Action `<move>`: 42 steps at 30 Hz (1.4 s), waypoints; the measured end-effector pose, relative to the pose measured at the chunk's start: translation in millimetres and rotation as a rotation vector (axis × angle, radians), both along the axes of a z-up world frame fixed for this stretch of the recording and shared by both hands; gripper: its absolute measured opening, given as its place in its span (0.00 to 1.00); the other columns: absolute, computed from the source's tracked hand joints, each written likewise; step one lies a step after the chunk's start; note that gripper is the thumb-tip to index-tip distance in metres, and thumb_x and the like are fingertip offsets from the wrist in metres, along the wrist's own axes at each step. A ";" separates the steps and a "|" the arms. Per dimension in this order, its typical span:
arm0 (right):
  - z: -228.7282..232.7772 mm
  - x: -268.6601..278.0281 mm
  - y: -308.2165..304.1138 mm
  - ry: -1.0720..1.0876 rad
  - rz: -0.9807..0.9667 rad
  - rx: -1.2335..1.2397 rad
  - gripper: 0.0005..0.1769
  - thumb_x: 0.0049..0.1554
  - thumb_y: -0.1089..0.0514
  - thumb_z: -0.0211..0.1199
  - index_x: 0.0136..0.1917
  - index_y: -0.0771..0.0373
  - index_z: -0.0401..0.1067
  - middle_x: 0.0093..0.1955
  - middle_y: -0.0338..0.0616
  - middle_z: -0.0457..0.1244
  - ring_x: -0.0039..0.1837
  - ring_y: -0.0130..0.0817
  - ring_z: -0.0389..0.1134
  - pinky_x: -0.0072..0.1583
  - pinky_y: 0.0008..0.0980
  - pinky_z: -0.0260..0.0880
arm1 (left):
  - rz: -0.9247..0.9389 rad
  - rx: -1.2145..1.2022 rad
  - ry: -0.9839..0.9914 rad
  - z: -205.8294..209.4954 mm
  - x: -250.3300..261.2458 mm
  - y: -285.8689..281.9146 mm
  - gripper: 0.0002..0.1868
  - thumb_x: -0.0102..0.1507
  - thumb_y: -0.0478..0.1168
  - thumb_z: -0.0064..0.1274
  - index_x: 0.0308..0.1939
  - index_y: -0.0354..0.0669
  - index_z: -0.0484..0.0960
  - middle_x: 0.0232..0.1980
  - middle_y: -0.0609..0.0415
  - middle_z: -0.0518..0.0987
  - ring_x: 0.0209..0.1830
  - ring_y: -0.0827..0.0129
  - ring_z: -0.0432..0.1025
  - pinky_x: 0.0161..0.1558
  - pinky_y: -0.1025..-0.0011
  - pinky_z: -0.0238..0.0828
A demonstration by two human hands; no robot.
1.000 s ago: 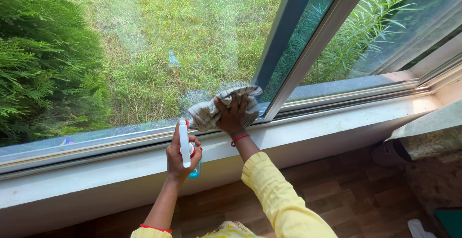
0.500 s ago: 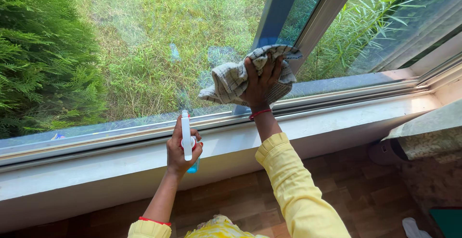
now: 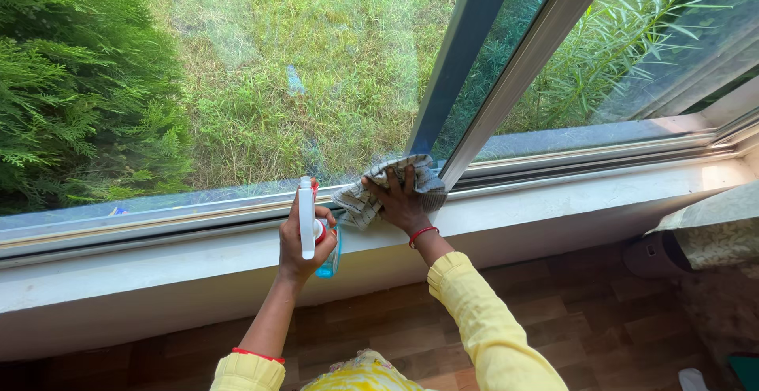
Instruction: The person cleans a glass window by spraying liquid from a bottle and wiping the surface with a cloth.
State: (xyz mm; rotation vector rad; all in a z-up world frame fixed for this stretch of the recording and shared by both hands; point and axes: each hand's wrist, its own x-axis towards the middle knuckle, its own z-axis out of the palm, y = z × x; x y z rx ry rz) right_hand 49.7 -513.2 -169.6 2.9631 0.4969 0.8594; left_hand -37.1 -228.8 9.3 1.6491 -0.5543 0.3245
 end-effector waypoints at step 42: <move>66.4 36.3 399.5 -0.124 0.146 0.065 0.46 0.50 0.48 0.72 0.79 0.29 0.60 0.80 0.53 0.46 0.76 0.84 0.40 0.71 0.72 0.51 | 0.082 0.157 0.009 25.6 19.5 385.5 0.45 0.50 0.29 0.54 0.74 0.39 0.64 0.33 0.56 0.82 0.31 0.76 0.77 0.40 0.76 0.75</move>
